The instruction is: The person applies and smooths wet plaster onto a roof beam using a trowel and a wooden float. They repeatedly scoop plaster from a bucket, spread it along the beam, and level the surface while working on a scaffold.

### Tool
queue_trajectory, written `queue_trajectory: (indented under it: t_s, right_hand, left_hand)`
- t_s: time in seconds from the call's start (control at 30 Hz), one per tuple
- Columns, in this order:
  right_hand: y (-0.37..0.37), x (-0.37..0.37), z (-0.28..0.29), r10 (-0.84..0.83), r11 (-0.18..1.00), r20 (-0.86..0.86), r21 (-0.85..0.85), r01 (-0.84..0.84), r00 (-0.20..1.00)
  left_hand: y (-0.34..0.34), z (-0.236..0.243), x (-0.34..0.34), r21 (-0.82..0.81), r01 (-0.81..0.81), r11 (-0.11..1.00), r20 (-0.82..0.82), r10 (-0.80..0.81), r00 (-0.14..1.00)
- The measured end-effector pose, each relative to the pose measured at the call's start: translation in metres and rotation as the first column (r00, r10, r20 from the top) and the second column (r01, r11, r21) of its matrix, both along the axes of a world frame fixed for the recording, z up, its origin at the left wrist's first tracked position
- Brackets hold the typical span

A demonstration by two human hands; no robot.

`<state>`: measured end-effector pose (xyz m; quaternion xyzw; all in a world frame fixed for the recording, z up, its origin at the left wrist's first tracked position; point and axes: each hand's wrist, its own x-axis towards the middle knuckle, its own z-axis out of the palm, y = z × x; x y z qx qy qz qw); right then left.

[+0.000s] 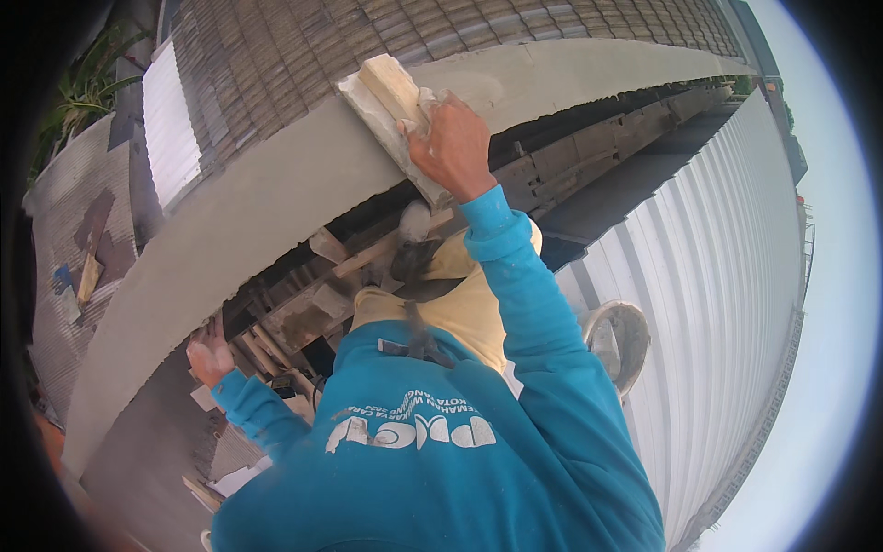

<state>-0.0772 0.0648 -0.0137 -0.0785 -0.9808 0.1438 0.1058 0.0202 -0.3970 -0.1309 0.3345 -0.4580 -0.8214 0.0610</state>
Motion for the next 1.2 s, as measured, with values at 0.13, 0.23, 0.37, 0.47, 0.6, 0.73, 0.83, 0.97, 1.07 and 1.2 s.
queue_trajectory:
  t_s: [0.13,0.23,0.37,0.47,0.6,0.73,0.83,0.97,1.07,1.2]
  right_hand:
    - [-0.094,0.014,-0.002,0.193,0.971,-0.054,-0.134,-0.199,0.98]
    - [-0.134,0.025,0.008,0.311,0.916,0.047,-0.282,-0.286,0.949]
    - [-0.079,0.019,-0.004,0.144,0.952,-0.209,-0.236,-0.193,0.967]
    - [0.043,-0.009,-0.011,-0.153,0.988,-0.15,-0.027,0.151,0.977]
    - [0.117,-0.026,-0.023,-0.29,0.949,-0.098,0.098,0.299,0.952]
    - [0.024,-0.015,-0.032,-0.01,0.998,-0.182,0.056,0.021,0.983]
    - [-0.079,0.007,-0.019,0.223,0.966,-0.129,-0.103,-0.237,0.966]
    - [-0.09,0.01,-0.016,0.238,0.967,-0.178,-0.045,-0.249,0.955]
    - [-0.023,-0.004,-0.012,0.099,0.995,-0.195,0.046,-0.092,0.976]
    - [0.075,-0.009,-0.02,-0.075,0.985,-0.179,0.141,0.101,0.981]
  left_hand:
    - [-0.001,-0.001,-0.003,0.002,-0.01,1.0,0.014,0.01,1.0]
    - [0.003,0.007,-0.004,0.038,-0.096,0.995,0.042,0.094,0.995]
    - [0.005,0.014,-0.008,0.003,-0.039,0.999,0.041,0.039,0.998]
    - [0.004,0.011,-0.005,0.017,-0.015,1.0,0.029,0.014,0.999]
    - [0.005,0.011,-0.006,0.098,-0.033,0.995,0.016,0.031,0.999]
    - [-0.01,-0.004,0.003,0.085,-0.008,0.996,-0.027,0.01,1.0]
    - [-0.002,0.011,-0.004,0.054,0.001,0.999,0.012,-0.001,1.0]
    - [-0.008,0.009,-0.009,0.062,0.02,0.998,0.028,-0.022,0.999]
    - [-0.024,-0.007,0.005,0.04,0.084,0.996,-0.067,-0.081,0.994]
    - [-0.039,-0.029,0.001,0.064,0.064,0.996,-0.039,-0.062,0.997]
